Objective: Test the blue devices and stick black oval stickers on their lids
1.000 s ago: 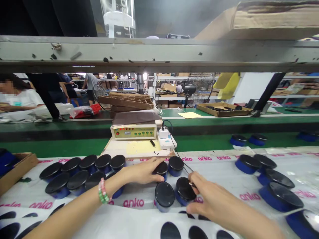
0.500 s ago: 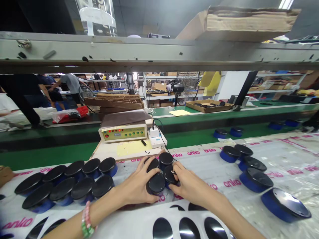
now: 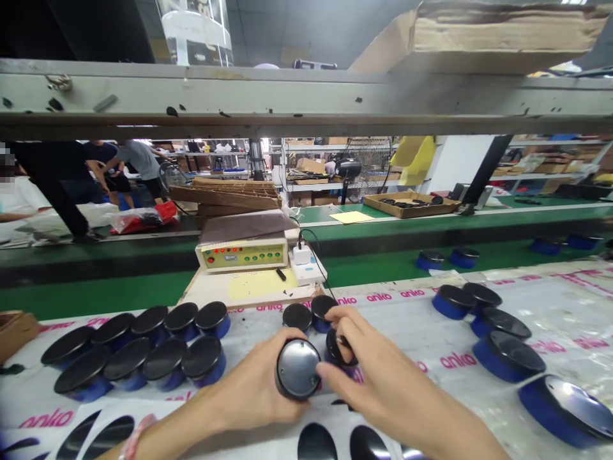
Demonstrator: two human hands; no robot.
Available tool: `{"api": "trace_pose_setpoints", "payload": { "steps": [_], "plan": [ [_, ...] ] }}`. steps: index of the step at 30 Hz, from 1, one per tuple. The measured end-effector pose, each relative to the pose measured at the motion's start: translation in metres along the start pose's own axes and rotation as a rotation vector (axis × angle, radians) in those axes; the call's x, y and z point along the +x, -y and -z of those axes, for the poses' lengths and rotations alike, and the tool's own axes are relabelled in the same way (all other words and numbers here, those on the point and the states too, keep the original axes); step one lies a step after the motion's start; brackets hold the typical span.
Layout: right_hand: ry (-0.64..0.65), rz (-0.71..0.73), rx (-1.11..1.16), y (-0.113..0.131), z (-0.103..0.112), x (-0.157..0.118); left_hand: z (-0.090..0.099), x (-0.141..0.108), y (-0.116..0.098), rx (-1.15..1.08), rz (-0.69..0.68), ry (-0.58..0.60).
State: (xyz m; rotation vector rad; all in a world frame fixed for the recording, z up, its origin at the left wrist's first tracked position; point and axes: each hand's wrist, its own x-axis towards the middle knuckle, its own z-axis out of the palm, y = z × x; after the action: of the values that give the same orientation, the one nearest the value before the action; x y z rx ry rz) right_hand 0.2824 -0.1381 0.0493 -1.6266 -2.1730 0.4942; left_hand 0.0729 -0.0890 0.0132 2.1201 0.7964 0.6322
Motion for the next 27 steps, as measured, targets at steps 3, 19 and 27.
{"api": "trace_pose_setpoints", "payload": {
  "steps": [3,19,27],
  "plan": [
    [-0.006,0.059,0.102,0.021,-0.005,-0.003,0.007,0.000,-0.019,-0.012,-0.007,-0.055],
    [-0.179,0.027,0.556,0.017,-0.037,0.021,0.003,-0.017,-0.018,0.659,-0.261,-0.295],
    [-0.259,0.076,0.569,0.024,-0.061,0.040,0.017,-0.043,-0.013,0.712,-0.291,-0.355]
  ]
}}
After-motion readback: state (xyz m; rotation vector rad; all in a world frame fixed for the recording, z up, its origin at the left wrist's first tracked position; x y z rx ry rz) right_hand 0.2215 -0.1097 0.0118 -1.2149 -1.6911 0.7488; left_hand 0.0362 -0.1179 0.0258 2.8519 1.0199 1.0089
